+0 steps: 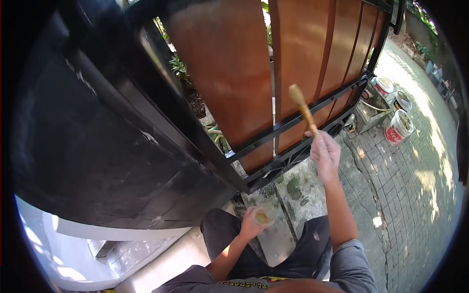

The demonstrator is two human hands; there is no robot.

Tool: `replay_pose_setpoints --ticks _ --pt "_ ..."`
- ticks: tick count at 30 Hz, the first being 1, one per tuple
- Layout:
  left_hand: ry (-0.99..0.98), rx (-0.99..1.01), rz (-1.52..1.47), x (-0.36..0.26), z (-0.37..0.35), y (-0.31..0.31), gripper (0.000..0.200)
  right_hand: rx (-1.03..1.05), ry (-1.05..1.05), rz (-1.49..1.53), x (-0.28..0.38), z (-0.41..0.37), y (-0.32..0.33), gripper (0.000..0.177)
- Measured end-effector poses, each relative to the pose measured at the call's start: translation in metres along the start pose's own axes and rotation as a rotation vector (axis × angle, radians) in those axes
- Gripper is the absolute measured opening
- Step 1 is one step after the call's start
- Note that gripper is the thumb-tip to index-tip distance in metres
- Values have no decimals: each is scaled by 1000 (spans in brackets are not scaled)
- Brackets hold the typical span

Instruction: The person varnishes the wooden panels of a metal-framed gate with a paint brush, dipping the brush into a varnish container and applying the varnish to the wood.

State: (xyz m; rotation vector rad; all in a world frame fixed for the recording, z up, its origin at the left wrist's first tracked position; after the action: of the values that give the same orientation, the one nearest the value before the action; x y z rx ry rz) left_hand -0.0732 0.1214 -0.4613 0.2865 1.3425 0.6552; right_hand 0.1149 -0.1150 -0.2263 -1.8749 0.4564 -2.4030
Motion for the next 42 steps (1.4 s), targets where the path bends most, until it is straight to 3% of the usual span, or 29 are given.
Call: replay_pose_setpoints --ticks 7,14,17,20,25,28,31,33,37,42 --pt "-297 133 -208 18 0 -40 65 -34 257 139 -34 -22 -17 34" --pt "-179 188 -286 39 -13 -25 66 -47 335 -49 1 -37 -63 27" --pt "-179 212 -252 59 -15 -21 66 -126 625 -227 23 -23 -88 28" --pt "-198 204 -265 58 -12 -9 65 -255 728 -311 44 -10 -120 32" --pt "-285 204 -326 60 -6 -2 63 -221 721 -577 45 -16 -152 37" --pt "-217 205 -366 73 2 2 63 -273 776 -717 22 -30 -151 35" --pt "-199 157 -426 82 8 7 66 -354 738 -727 23 -43 -149 36" --pt "-162 197 -502 93 1 -3 69 -423 881 -705 33 -37 -154 36" --pt "-274 302 -480 84 4 15 72 -532 987 -717 67 -41 -178 33" --pt "-257 350 -637 96 -3 35 67 -588 1074 -840 80 -73 -188 32"
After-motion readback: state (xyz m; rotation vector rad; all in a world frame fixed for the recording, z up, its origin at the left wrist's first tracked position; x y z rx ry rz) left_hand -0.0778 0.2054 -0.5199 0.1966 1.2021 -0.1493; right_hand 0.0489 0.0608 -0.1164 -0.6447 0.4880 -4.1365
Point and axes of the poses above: each hand's wrist, its own z-axis towards the middle knuckle, its own y-axis out of the back of the hand, x = y × z, the point moved 1 cm from there along z, towards the middle knuckle, and after that the axes turned 12 degrees about -x, right-handed, at the moved point
